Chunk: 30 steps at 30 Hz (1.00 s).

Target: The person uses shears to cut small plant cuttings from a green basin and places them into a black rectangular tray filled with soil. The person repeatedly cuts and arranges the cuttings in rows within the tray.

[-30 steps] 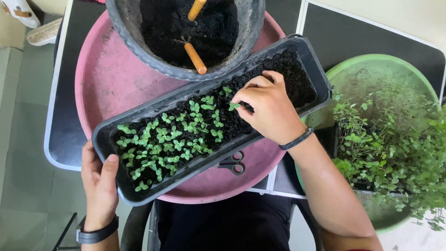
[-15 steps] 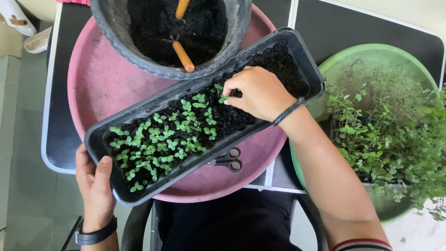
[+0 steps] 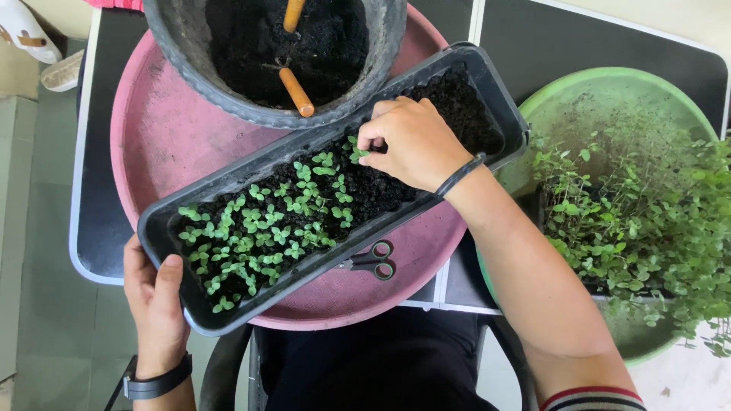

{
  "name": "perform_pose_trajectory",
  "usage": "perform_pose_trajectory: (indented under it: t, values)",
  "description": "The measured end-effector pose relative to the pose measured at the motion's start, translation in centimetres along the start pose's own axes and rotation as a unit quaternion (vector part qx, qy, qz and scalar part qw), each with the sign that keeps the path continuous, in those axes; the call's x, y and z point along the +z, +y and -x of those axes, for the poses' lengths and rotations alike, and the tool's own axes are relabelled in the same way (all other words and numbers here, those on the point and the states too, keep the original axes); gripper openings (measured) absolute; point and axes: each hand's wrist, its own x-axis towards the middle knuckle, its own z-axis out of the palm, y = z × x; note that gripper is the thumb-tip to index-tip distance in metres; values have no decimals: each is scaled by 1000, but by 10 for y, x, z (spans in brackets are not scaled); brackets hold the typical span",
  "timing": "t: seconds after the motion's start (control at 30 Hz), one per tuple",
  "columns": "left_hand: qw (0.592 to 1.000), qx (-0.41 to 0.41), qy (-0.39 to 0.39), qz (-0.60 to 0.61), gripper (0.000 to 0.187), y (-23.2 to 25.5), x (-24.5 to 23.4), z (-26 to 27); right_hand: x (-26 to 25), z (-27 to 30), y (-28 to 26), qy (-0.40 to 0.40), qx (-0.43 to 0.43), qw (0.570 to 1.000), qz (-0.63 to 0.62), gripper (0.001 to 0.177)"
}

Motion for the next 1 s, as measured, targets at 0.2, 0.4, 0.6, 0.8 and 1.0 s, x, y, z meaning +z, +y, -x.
perform_pose_trajectory:
  t: [0.2, 0.4, 0.6, 0.8, 1.0]
  values:
    - [1000, -1, 4, 8, 58, -3, 0, 0, 0, -4, 7, -19, -21, 998, -58, 10]
    - [1000, 2, 2, 6, 58, -1, 1, 0, 9, -3, 6, -14, 0, 1000, 27, 10]
    - [1000, 0, 5, 10, 60, -4, 0, 0, 10, -7, 7, -25, -8, 997, 73, 9]
    - [1000, -13, 5, 5, 61, 2, 1, 0, -12, 3, -5, -66, 14, 996, 65, 31]
    - [1000, -2, 5, 14, 59, 0, 2, 1, -3, 2, -8, -7, -7, 997, 83, 23]
